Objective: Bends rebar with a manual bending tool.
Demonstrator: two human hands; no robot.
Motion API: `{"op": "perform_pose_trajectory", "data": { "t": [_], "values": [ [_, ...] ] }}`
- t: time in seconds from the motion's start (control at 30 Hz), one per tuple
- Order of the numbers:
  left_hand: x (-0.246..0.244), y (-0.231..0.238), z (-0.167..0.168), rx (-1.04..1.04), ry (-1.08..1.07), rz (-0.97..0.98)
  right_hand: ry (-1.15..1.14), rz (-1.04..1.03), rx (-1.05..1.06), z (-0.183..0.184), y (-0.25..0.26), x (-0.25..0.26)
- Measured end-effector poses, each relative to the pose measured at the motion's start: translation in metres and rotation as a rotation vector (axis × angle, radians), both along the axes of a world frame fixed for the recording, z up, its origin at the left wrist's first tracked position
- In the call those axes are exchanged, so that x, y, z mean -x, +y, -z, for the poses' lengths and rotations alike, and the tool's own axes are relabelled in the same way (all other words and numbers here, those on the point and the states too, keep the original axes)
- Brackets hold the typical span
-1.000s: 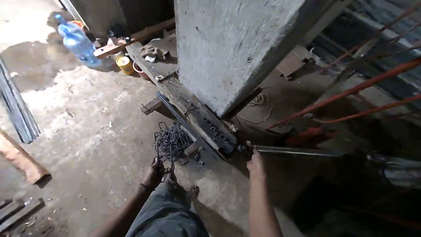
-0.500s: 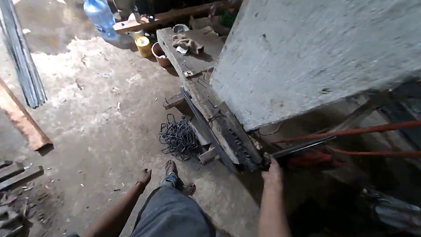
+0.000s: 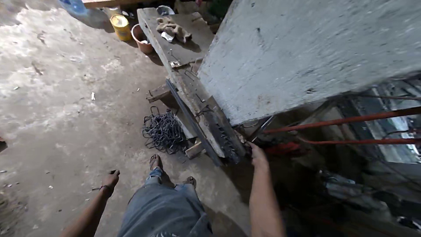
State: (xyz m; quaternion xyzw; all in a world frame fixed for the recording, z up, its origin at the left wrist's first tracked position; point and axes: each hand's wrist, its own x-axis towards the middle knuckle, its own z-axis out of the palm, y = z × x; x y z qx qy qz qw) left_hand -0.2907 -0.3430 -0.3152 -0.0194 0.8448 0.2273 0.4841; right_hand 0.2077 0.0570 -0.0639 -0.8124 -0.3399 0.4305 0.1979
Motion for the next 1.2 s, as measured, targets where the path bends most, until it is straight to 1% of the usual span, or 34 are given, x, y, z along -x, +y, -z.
{"op": "perform_pose_trajectory", "data": {
  "t": [0.07, 0.13, 0.2, 0.23, 0.27, 0.3, 0.33, 0.37, 0.4, 0.43, 0.5, 0.57, 0.63, 0.7, 0.73, 0.8, 0.87, 0.9, 0.93, 0.97, 1.03, 1.07, 1.13, 1.2],
  "values": [
    [-0.012, 0.014, -0.002, -0.061, -0.003, -0.008, -0.004, -0.062, -0.021, 0.007, -0.007, -0.011],
    [-0.032, 0.025, -0.010, -0.116, -0.021, -0.031, -0.097, -0.118, -0.149, 0.008, -0.022, -0.012],
    [-0.056, 0.029, -0.018, -0.148, -0.011, -0.063, -0.392, -0.141, -0.477, 0.001, -0.053, 0.005],
    [-0.070, 0.030, -0.022, -0.165, -0.004, -0.083, -0.510, -0.204, -0.665, -0.004, -0.075, 0.015],
    [-0.086, 0.028, -0.028, -0.168, 0.007, -0.094, -0.569, -0.325, -0.833, -0.007, -0.099, 0.026],
    [-0.103, 0.023, -0.033, -0.155, 0.017, -0.094, -0.589, -0.513, -0.956, -0.006, -0.125, 0.036],
    [-0.121, 0.015, -0.037, -0.128, 0.025, -0.080, -0.589, -0.744, -1.023, 0.001, -0.148, 0.042],
    [-0.140, 0.006, -0.039, -0.097, 0.032, -0.062, -0.557, -0.974, -1.025, 0.012, -0.165, 0.046],
    [-0.159, -0.004, -0.039, -0.063, 0.033, -0.055, -0.544, -1.158, -0.970, 0.026, -0.173, 0.050],
    [-0.179, -0.013, -0.037, -0.030, 0.021, -0.061, -0.580, -1.286, -0.882, 0.036, -0.174, 0.057],
    [-0.219, -0.034, -0.028, 0.016, -0.007, -0.095, -0.721, -1.410, -0.664, 0.052, -0.162, 0.075],
    [-0.258, -0.054, -0.025, 0.035, -0.011, -0.137, -0.794, -1.432, -0.571, 0.065, -0.147, 0.085],
    [-0.289, -0.071, -0.028, 0.036, 0.006, -0.177, -0.805, -1.427, -0.598, 0.073, -0.136, 0.089],
    [-0.318, -0.087, -0.031, 0.049, -0.002, -0.203, -0.830, -1.413, -0.618, 0.074, -0.133, 0.089],
    [-0.329, -0.093, -0.033, 0.058, -0.002, -0.212, -0.840, -1.408, -0.581, 0.070, -0.133, 0.090],
    [-0.342, -0.095, -0.039, 0.065, -0.001, -0.219, -0.794, -1.403, -0.422, 0.051, -0.132, 0.096],
    [-0.347, -0.084, -0.052, 0.055, -0.005, -0.214, -0.653, -1.390, -0.178, 0.020, -0.127, 0.101],
    [-0.347, -0.072, -0.063, 0.034, 0.003, -0.195, -0.549, -1.367, -0.099, 0.005, -0.124, 0.099],
    [-0.346, -0.055, -0.078, -0.012, 0.010, -0.172, -0.446, -1.334, -0.073, -0.009, -0.122, 0.094],
    [-0.344, -0.034, -0.094, -0.080, 0.020, -0.142, -0.345, -1.296, -0.098, -0.021, -0.122, 0.083],
    [-0.343, 0.015, -0.134, -0.257, 0.027, -0.063, -0.155, -1.227, -0.222, -0.034, -0.132, 0.046],
    [-0.346, 0.041, -0.152, -0.363, 0.018, -0.025, -0.100, -1.198, -0.315, -0.035, -0.139, 0.022],
    [-0.361, 0.093, -0.189, -0.572, -0.022, 0.042, -0.071, -1.139, -0.484, -0.035, -0.154, -0.028],
    [-0.389, 0.136, -0.229, -0.731, -0.169, 0.091, -0.122, -1.095, -0.631, -0.035, -0.169, -0.081]
  ]
}}
